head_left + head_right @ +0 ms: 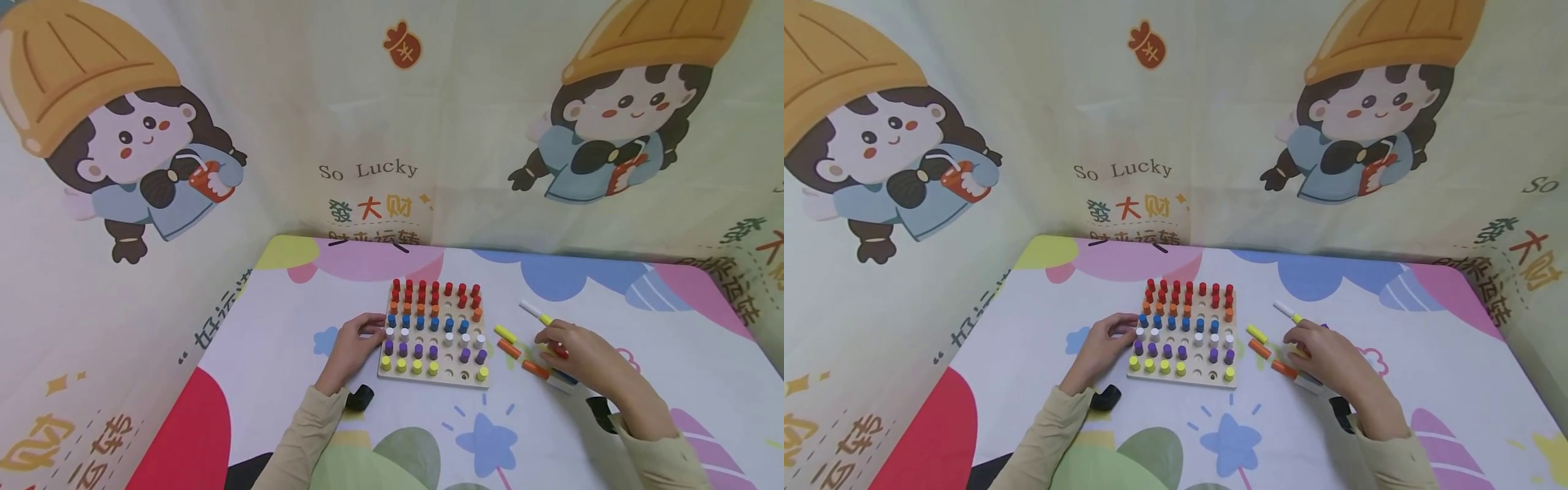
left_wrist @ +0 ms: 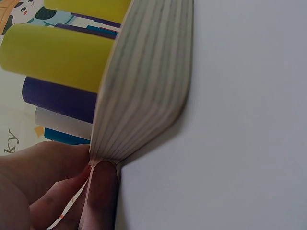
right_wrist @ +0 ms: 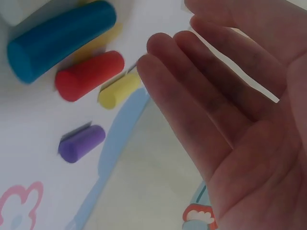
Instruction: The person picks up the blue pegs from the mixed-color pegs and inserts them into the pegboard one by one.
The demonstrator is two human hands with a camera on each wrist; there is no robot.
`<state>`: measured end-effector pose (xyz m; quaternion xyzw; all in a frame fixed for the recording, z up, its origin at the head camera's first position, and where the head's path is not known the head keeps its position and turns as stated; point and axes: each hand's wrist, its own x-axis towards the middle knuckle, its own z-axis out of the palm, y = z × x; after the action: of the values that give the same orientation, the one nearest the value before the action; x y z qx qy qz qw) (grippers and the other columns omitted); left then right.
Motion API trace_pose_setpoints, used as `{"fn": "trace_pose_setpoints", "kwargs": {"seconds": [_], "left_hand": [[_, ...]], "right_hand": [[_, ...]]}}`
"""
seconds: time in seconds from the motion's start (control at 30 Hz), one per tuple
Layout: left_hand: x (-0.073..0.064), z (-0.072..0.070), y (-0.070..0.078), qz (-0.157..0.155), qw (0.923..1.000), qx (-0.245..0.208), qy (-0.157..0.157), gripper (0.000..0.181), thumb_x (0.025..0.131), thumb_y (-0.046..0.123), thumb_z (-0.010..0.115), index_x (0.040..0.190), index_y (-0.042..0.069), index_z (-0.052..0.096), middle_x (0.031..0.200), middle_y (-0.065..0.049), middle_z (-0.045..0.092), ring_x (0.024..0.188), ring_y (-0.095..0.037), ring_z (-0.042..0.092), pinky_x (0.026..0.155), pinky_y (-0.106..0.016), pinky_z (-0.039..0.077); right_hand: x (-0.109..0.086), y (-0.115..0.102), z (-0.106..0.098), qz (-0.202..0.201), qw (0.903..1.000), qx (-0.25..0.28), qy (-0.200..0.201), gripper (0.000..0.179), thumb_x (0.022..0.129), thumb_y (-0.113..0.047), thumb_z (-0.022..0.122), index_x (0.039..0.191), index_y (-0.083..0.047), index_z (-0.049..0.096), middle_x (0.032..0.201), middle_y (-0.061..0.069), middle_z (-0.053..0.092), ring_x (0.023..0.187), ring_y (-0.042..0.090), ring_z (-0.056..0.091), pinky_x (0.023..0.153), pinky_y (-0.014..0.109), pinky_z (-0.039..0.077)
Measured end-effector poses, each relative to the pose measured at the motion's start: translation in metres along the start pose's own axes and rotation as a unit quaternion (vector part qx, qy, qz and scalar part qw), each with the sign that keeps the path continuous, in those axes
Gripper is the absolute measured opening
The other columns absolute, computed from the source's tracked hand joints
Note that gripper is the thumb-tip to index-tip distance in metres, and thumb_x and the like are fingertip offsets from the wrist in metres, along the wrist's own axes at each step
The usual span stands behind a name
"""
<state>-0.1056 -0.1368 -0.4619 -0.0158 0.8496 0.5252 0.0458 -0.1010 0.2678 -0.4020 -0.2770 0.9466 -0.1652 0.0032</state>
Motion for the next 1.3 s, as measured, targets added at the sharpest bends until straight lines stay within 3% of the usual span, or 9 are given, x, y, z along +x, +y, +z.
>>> {"fn": "trace_pose_setpoints", "kwargs": {"seconds": [0.4, 0.8, 1.13, 1.3], "left_hand": [[-0.001, -0.001, -0.003, 0.003, 1.0000, -0.001, 0.001, 0.031, 0.095, 0.017, 0.066, 0.125, 0.011, 0.066, 0.115, -0.006, 0.071, 0.103, -0.019, 0.067, 0.091, -0.039, 0.055], [0.000, 0.000, -0.001, 0.007, 1.0000, 0.000, 0.002, 0.031, 0.094, 0.018, 0.067, 0.124, 0.012, 0.066, 0.116, -0.005, 0.070, 0.103, -0.019, 0.067, 0.091, -0.040, 0.055], [0.000, -0.001, -0.003, 0.011, 0.9999, -0.003, 0.003, 0.031, 0.094, 0.020, 0.067, 0.124, 0.011, 0.067, 0.117, -0.005, 0.070, 0.103, -0.019, 0.067, 0.091, -0.040, 0.055], [0.000, 0.000, -0.001, 0.006, 1.0000, -0.005, 0.002, 0.031, 0.094, 0.020, 0.067, 0.124, 0.012, 0.067, 0.116, -0.005, 0.070, 0.103, -0.019, 0.067, 0.091, -0.040, 0.055]], "right_hand": [[-0.010, 0.010, 0.002, -0.010, 0.9997, 0.022, 0.008, 0.019, 0.074, -0.001, 0.082, 0.087, -0.010, 0.071, 0.081, -0.008, 0.063, 0.071, 0.007, 0.062, 0.064, 0.028, 0.055], [-0.017, 0.018, 0.004, 0.019, 0.9971, 0.063, -0.037, 0.018, 0.075, -0.003, 0.081, 0.088, -0.006, 0.070, 0.085, -0.005, 0.066, 0.073, 0.006, 0.062, 0.066, 0.028, 0.054], [-0.021, 0.022, 0.008, 0.038, 0.9921, 0.102, -0.062, 0.017, 0.077, -0.006, 0.081, 0.090, -0.008, 0.070, 0.079, -0.010, 0.064, 0.070, -0.002, 0.056, 0.063, 0.024, 0.050], [-0.021, 0.022, 0.008, 0.042, 0.9918, 0.097, -0.073, 0.016, 0.078, -0.009, 0.081, 0.090, -0.010, 0.070, 0.080, -0.011, 0.065, 0.071, -0.002, 0.056, 0.063, 0.024, 0.050]]}}
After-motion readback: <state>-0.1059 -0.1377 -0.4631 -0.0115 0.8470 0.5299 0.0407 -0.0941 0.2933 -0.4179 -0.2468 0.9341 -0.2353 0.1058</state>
